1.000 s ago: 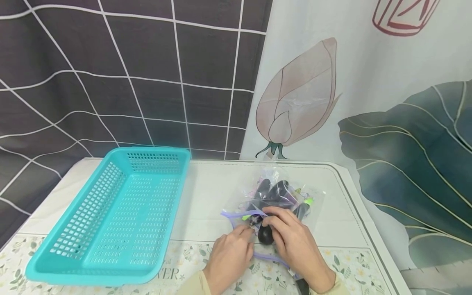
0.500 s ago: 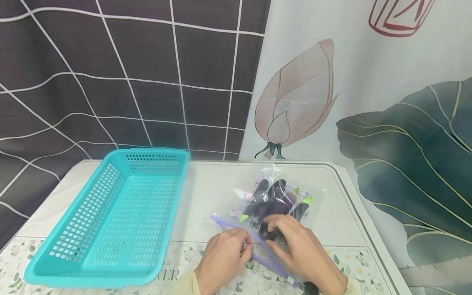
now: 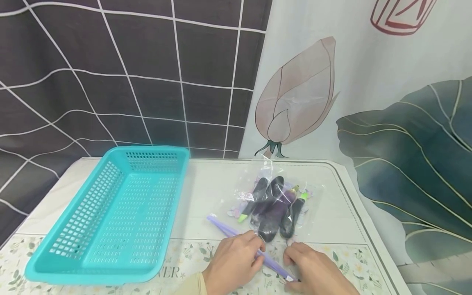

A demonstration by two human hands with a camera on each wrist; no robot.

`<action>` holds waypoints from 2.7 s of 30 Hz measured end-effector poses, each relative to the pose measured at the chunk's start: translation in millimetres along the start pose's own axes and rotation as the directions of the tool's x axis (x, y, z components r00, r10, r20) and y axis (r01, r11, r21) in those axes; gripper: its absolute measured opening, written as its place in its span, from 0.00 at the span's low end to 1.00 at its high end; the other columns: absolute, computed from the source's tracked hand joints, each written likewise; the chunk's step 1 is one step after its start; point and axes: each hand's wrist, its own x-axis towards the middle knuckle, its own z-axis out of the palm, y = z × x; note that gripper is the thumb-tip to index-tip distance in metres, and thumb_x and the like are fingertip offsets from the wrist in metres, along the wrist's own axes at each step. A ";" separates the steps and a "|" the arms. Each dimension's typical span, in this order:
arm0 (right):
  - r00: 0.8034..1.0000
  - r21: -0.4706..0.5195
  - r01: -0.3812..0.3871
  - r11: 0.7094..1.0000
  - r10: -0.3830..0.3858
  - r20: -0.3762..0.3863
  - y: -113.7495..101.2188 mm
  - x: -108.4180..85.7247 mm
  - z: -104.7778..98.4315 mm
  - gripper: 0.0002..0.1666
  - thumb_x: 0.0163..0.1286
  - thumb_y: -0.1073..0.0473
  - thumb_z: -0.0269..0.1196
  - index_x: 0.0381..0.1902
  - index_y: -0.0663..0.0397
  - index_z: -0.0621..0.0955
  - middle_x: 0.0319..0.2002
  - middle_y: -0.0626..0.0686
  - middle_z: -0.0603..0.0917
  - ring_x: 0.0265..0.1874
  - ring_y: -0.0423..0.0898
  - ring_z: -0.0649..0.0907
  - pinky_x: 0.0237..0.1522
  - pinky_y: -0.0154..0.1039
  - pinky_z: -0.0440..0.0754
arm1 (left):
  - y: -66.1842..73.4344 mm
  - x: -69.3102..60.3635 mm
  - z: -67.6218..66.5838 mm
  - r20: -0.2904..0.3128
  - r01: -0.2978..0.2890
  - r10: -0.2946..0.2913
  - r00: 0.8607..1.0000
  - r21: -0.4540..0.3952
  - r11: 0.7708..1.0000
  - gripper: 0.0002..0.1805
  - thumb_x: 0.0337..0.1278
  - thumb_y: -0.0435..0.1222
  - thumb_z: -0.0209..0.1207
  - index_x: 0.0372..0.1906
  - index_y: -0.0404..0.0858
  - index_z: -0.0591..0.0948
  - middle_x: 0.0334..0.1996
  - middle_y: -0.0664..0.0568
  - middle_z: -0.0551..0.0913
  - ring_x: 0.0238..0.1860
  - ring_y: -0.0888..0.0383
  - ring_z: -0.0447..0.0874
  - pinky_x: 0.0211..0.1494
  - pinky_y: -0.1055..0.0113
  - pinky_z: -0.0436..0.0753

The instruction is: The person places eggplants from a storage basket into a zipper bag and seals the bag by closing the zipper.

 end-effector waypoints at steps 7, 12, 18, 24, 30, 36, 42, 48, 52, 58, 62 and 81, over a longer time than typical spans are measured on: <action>0.994 0.070 -0.057 0.996 0.050 0.095 9.7 -3.2 9.3 0.22 0.51 0.60 0.73 0.30 0.37 0.70 0.26 0.37 0.64 0.22 0.31 0.64 0.22 0.32 0.62 | 13.8 7.9 6.7 0.068 -0.155 0.145 0.987 0.174 0.972 0.06 0.49 0.42 0.71 0.32 0.52 0.85 0.29 0.65 0.75 0.31 0.70 0.70 0.33 0.83 0.68; 0.980 0.139 -0.133 0.981 0.110 0.167 12.6 -2.8 10.5 0.19 0.56 0.62 0.71 0.27 0.41 0.70 0.23 0.40 0.67 0.20 0.32 0.65 0.21 0.34 0.61 | 23.1 9.0 18.8 0.164 -0.242 0.205 0.965 0.249 0.938 0.03 0.58 0.46 0.65 0.37 0.56 0.86 0.34 0.66 0.77 0.35 0.67 0.68 0.36 0.78 0.60; 0.982 0.191 -0.102 0.976 0.068 0.176 15.3 1.8 13.0 0.17 0.58 0.65 0.68 0.27 0.43 0.70 0.21 0.39 0.67 0.18 0.31 0.64 0.20 0.33 0.62 | 27.1 4.7 32.4 0.223 -0.260 0.208 0.952 0.239 0.935 0.07 0.59 0.54 0.63 0.36 0.59 0.85 0.33 0.68 0.77 0.35 0.68 0.66 0.36 0.77 0.56; 0.989 0.236 -0.024 0.971 -0.011 0.146 17.9 1.5 15.3 0.16 0.60 0.68 0.64 0.27 0.42 0.71 0.20 0.35 0.66 0.16 0.30 0.65 0.19 0.30 0.64 | 29.1 3.9 40.4 0.263 -0.269 0.199 0.944 0.266 0.926 0.08 0.58 0.56 0.62 0.37 0.60 0.84 0.31 0.69 0.75 0.33 0.69 0.65 0.38 0.76 0.58; 0.996 0.230 0.073 0.970 -0.083 0.031 18.8 -1.8 18.3 0.18 0.58 0.71 0.63 0.32 0.41 0.71 0.20 0.31 0.65 0.17 0.27 0.65 0.18 0.28 0.65 | 33.4 4.9 47.0 0.282 -0.278 0.197 0.939 0.283 0.918 0.11 0.62 0.55 0.59 0.41 0.57 0.84 0.31 0.68 0.75 0.31 0.69 0.64 0.37 0.76 0.57; 0.968 0.190 0.214 0.958 -0.181 -0.176 20.9 -4.3 16.6 0.26 0.54 0.77 0.65 0.35 0.41 0.69 0.24 0.29 0.68 0.20 0.25 0.69 0.18 0.27 0.67 | 35.1 7.3 50.3 0.109 -0.248 0.224 0.968 0.328 0.912 0.07 0.59 0.48 0.62 0.27 0.56 0.81 0.22 0.69 0.73 0.25 0.69 0.63 0.35 0.77 0.56; 0.949 0.196 0.262 0.945 -0.214 -0.233 21.4 -4.7 13.1 0.26 0.54 0.77 0.68 0.34 0.43 0.68 0.26 0.29 0.75 0.23 0.26 0.77 0.18 0.27 0.68 | 38.5 16.8 48.8 0.129 -0.221 0.186 0.974 0.372 0.901 0.14 0.54 0.47 0.64 0.18 0.56 0.74 0.15 0.68 0.68 0.18 0.69 0.58 0.29 0.73 0.49; 0.955 0.181 0.226 0.957 -0.181 -0.236 21.2 -8.7 10.9 0.27 0.53 0.73 0.71 0.34 0.43 0.66 0.26 0.28 0.74 0.24 0.26 0.79 0.19 0.28 0.69 | 40.9 25.2 45.0 0.221 -0.218 0.149 0.964 0.337 0.916 0.14 0.50 0.48 0.67 0.15 0.59 0.77 0.19 0.68 0.76 0.20 0.69 0.64 0.29 0.71 0.53; 0.955 0.183 0.214 0.960 -0.166 -0.244 20.1 -9.8 10.5 0.27 0.53 0.73 0.70 0.33 0.42 0.66 0.26 0.27 0.73 0.25 0.26 0.79 0.19 0.28 0.69 | 40.0 26.7 42.8 0.237 -0.219 0.148 0.960 0.311 0.925 0.14 0.49 0.47 0.68 0.15 0.59 0.78 0.20 0.68 0.77 0.22 0.70 0.65 0.29 0.72 0.53; 0.948 0.168 0.218 0.961 -0.168 -0.269 18.6 -10.0 10.9 0.28 0.53 0.74 0.69 0.32 0.40 0.66 0.25 0.26 0.71 0.23 0.25 0.76 0.20 0.28 0.67 | 37.1 25.3 39.7 0.213 -0.226 0.163 0.963 0.315 0.922 0.13 0.48 0.48 0.68 0.15 0.61 0.77 0.21 0.70 0.76 0.24 0.71 0.66 0.29 0.72 0.53; 0.939 0.131 0.210 0.969 -0.162 -0.305 17.8 -10.1 12.0 0.28 0.52 0.74 0.69 0.31 0.39 0.66 0.24 0.27 0.69 0.22 0.24 0.74 0.20 0.27 0.67 | 33.8 24.9 37.7 0.218 -0.215 0.152 0.964 0.305 0.928 0.12 0.50 0.48 0.68 0.17 0.60 0.78 0.23 0.72 0.77 0.26 0.71 0.67 0.30 0.73 0.54; 0.811 -0.029 0.391 0.920 -0.360 -0.461 27.8 -5.0 13.3 0.26 0.39 0.80 0.65 0.31 0.45 0.86 0.32 0.35 0.80 0.24 0.24 0.69 0.25 0.17 0.64 | -8.0 11.1 16.2 0.104 -0.036 0.005 0.995 0.291 0.956 0.04 0.48 0.48 0.71 0.24 0.57 0.87 0.24 0.68 0.81 0.26 0.69 0.73 0.32 0.72 0.58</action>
